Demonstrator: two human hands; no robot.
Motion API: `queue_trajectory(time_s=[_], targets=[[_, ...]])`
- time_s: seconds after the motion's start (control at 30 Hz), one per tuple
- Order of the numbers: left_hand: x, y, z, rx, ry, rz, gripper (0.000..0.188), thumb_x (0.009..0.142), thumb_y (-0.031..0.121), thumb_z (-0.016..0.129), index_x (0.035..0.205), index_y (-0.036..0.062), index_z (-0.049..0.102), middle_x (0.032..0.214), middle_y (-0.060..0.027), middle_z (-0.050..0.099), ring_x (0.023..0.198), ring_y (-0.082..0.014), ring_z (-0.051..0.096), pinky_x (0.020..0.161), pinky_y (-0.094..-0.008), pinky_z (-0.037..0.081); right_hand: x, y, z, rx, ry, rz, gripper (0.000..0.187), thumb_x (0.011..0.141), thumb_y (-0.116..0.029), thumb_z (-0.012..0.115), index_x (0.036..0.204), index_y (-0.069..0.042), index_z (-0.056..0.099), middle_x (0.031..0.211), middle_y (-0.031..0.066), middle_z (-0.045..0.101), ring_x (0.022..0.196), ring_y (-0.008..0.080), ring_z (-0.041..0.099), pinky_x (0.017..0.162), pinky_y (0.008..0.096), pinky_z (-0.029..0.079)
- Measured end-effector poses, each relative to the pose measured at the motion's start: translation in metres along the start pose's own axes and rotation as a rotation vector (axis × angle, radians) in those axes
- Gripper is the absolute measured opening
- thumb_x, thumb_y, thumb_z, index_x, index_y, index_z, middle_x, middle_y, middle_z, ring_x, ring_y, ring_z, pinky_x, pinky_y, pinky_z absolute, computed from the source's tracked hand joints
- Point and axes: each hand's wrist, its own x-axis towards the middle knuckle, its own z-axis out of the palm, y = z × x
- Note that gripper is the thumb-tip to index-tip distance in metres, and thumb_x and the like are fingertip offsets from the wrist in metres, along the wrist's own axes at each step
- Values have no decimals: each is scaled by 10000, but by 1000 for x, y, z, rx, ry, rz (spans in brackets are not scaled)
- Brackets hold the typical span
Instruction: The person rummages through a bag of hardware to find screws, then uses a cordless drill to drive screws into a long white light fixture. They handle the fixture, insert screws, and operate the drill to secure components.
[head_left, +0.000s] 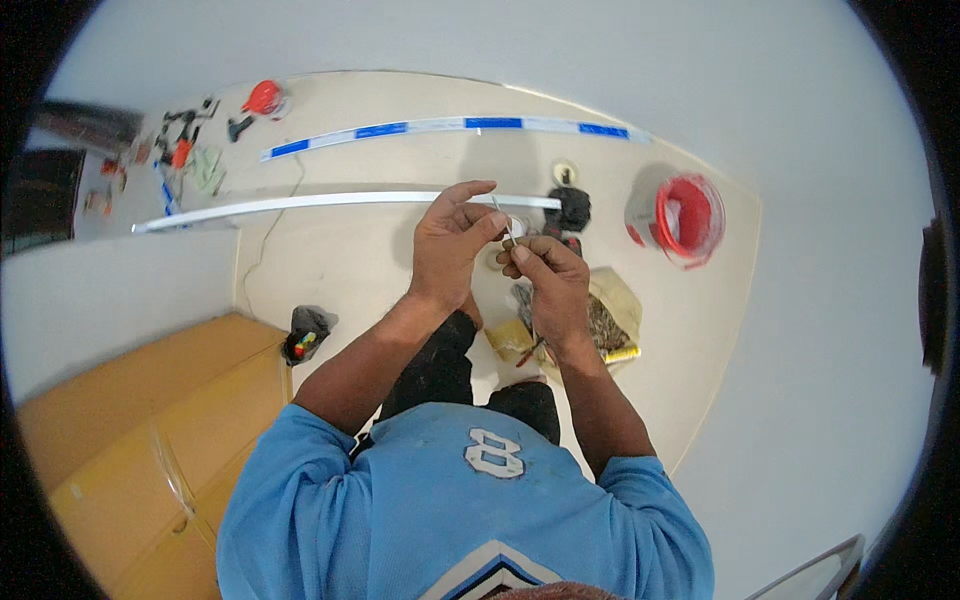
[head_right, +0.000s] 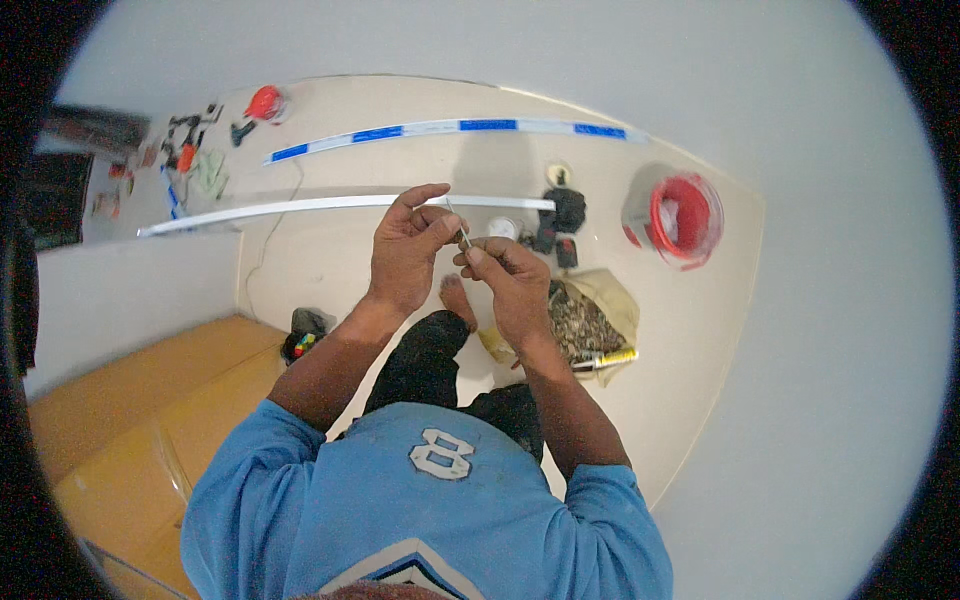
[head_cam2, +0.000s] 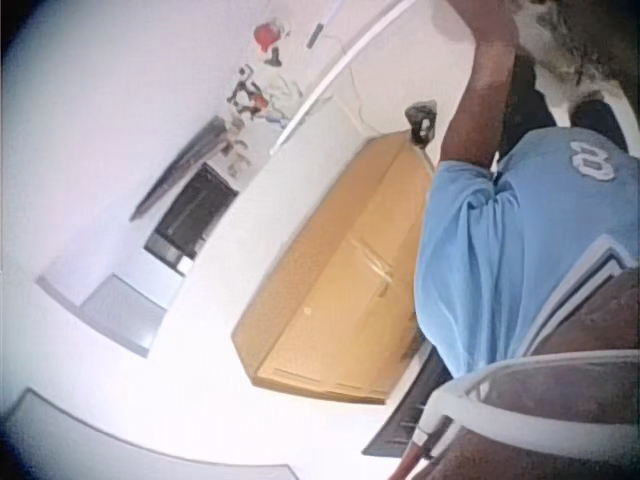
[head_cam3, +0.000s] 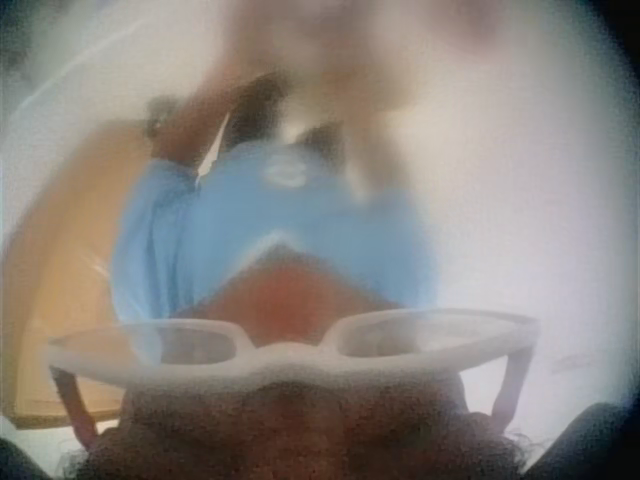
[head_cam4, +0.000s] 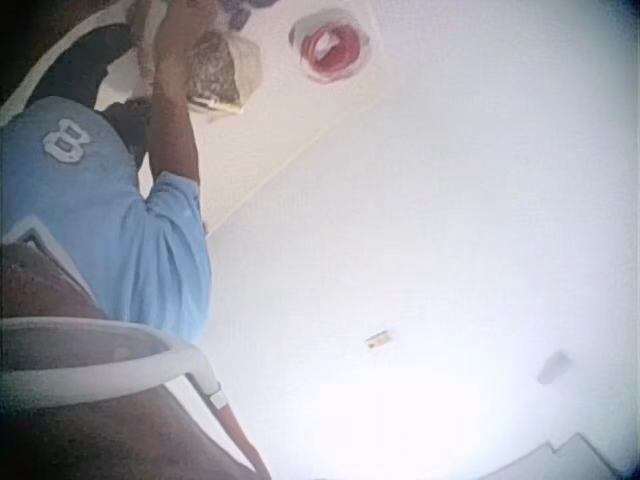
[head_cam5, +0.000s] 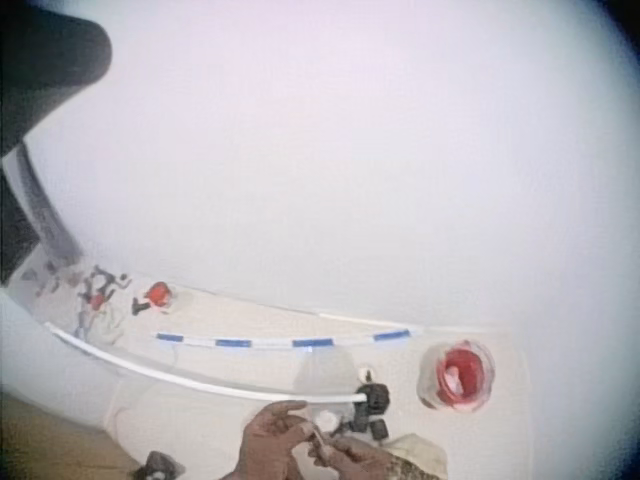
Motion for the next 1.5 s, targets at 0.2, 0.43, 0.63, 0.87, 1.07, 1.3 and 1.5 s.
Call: queue_trajectory(time_s=[0.2,0.43,0.63,0.87,1.07,1.3,1.5], targets=[[10,78,-103,-70,154,112,359,1012,6,711,1356,-45,622,1005,-97,744,937,-141,701,835,-283,582,55,-7,126,-14,-239,29,199,1054,-108,665,1154,43,747,1021,127,778,903,163,684,858,328,551],[5,128,-191,-58,452,194,322,997,3,724,1314,-25,673,1020,-97,753,934,-156,714,861,-307,590,112,2,231,-128,-500,121,211,1063,-114,648,1156,55,734,1034,146,772,916,188,701,865,341,556],[20,158,-257,-308,654,236,147,1062,79,673,1173,-14,700,1016,-107,762,929,-176,721,856,-340,593,182,13,303,-261,-708,167,186,1029,-94,666,1122,49,742,989,138,778,898,185,705,854,348,559],[12,200,-371,-248,836,290,81,1009,78,758,1058,32,713,1003,-93,768,923,-171,722,885,-339,592,244,18,447,-366,-979,203,134,982,-61,728,1065,44,721,971,82,743,883,147,669,828,310,539],[16,248,-422,-415,1029,307,78,990,89,787,1009,25,748,936,-61,764,874,-138,694,826,-295,573,271,28,548,-478,-1123,62,88,957,-40,768,1017,-10,711,933,37,719,867,111,649,783,292,531],[31,275,-515,-438,950,384,114,1017,134,764,1048,25,753,981,-72,766,909,-146,698,846,-304,556,303,53,642,-485,-1254,-93,91,949,-32,748,1024,-3,706,920,69,735,854,132,684,802,314,558],[71,298,-667,-456,1047,275,431,1006,308,771,1292,-1,683,1156,-112,759,1086,-180,686,951,-360,532,363,93,731,-631,-1158,13,103,954,-47,743,1031,8,702,922,69,735,853,133,683,805,309,555]])
